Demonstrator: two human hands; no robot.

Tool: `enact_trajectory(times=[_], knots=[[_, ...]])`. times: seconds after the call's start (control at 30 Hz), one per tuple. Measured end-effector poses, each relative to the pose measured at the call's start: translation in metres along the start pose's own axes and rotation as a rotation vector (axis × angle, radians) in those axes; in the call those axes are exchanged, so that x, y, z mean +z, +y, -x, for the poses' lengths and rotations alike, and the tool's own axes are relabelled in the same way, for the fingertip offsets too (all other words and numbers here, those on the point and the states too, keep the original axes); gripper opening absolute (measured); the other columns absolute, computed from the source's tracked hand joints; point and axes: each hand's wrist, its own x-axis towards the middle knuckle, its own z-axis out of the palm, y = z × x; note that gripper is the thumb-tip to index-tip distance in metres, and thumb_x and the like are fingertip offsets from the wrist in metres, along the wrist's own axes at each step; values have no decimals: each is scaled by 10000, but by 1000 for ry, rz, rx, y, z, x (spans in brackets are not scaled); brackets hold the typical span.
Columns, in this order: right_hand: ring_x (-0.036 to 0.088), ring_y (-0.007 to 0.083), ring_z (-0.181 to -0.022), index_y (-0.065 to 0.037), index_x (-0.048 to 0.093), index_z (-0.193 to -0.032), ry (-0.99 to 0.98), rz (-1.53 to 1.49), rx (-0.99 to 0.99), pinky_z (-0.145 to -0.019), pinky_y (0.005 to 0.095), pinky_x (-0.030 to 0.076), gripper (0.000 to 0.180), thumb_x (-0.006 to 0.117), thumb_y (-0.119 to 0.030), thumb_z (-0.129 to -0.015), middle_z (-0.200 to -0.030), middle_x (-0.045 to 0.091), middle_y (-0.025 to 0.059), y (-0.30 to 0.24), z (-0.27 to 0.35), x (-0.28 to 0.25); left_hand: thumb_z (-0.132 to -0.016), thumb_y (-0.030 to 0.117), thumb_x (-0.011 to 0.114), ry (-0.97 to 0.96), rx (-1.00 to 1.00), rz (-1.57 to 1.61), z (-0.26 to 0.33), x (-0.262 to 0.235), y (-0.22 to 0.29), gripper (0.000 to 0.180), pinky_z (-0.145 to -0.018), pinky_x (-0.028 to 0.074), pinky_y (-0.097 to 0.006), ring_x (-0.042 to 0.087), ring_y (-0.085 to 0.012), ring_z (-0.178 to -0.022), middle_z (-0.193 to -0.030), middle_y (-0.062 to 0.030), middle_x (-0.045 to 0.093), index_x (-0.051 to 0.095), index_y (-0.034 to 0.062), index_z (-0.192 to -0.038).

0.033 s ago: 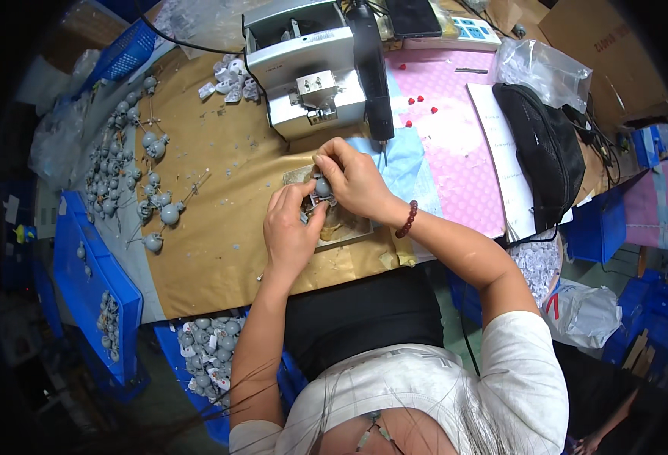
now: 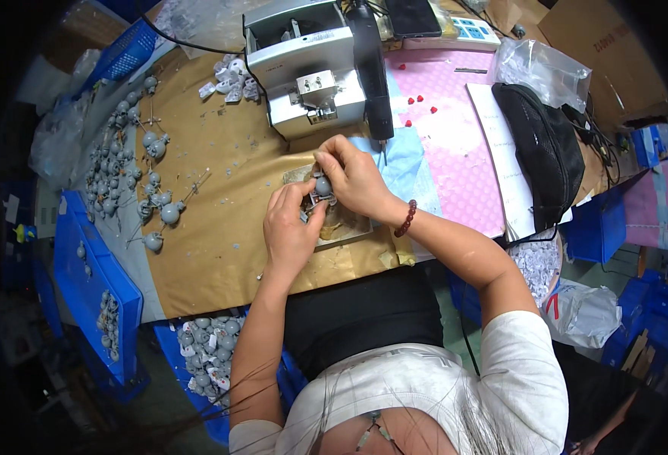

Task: Assembling small plastic toy components at a factory workstation using a hanging electric screwdriver and an assembly jig.

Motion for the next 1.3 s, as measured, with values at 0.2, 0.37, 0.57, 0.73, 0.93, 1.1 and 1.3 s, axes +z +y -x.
enact_trajectory(times=[0.2, 0.37, 0.57, 0.73, 0.93, 1.1, 1.3], knots=[[653, 110, -924, 8, 585, -1127, -141, -162, -14, -810, 264, 531, 157, 564, -115, -1031, -970, 660, 56, -4, -7, 1, -805, 67, 766, -3, -167, 151, 7, -11, -5, 350, -843, 524, -380, 657, -294, -1007, -1044, -134, 687, 638, 31, -1128], [693, 146, -921, -15, 637, -1185, -77, -147, -95, -777, 276, 547, 199, 565, -108, -1025, -1054, 696, 66, 7, -33, -71, -821, 30, 780, 215, -433, 319, 70, -117, -1, 414, -842, 520, -295, 657, -165, -1009, -1084, -86, 691, 611, 22, -1199], [663, 235, -915, -33, 632, -1233, -105, 793, -286, -794, 312, 534, 270, 621, -61, -965, -1189, 646, 141, 70, -46, -159, -827, 8, 766, 417, -925, -32, 296, -265, -58, 395, -787, 513, -269, 606, -131, -875, -1007, -75, 656, 573, 2, -1171], [612, 339, -1110, -15, 650, -1177, -161, 999, -448, -944, 385, 507, 255, 645, -11, -922, -1236, 617, 170, 101, -47, -164, -788, 50, 794, 278, -1336, -323, 512, -288, -52, 342, -759, 506, -298, 601, -144, -839, -954, -65, 650, 594, 13, -1064], [616, 342, -1146, 22, 651, -1150, -195, 972, -418, -971, 400, 497, 225, 621, 19, -926, -1180, 639, 182, 103, -47, -172, -814, 114, 753, 250, -1297, -668, 508, -322, -59, 267, -796, 516, -372, 648, -268, -897, -990, -135, 674, 627, 4, -1021], [633, 346, -1029, 13, 675, -1096, -191, 905, -410, -895, 395, 508, 232, 606, 66, -880, -1100, 653, 163, 83, -40, -159, -872, 94, 689, 264, -773, -530, 256, -282, -69, 234, -895, 509, -406, 650, -355, -1009, -1078, -186, 675, 657, 14, -1090], [615, 352, -991, 32, 676, -1066, -203, 915, -402, -863, 410, 511, 321, 567, 128, -780, -1059, 644, 166, 67, -35, -152, -835, 66, 697, 84, -74, -473, 34, -168, -93, 228, -886, 501, -436, 604, -360, -1035, -1074, -150, 648, 658, 42, -1058]])
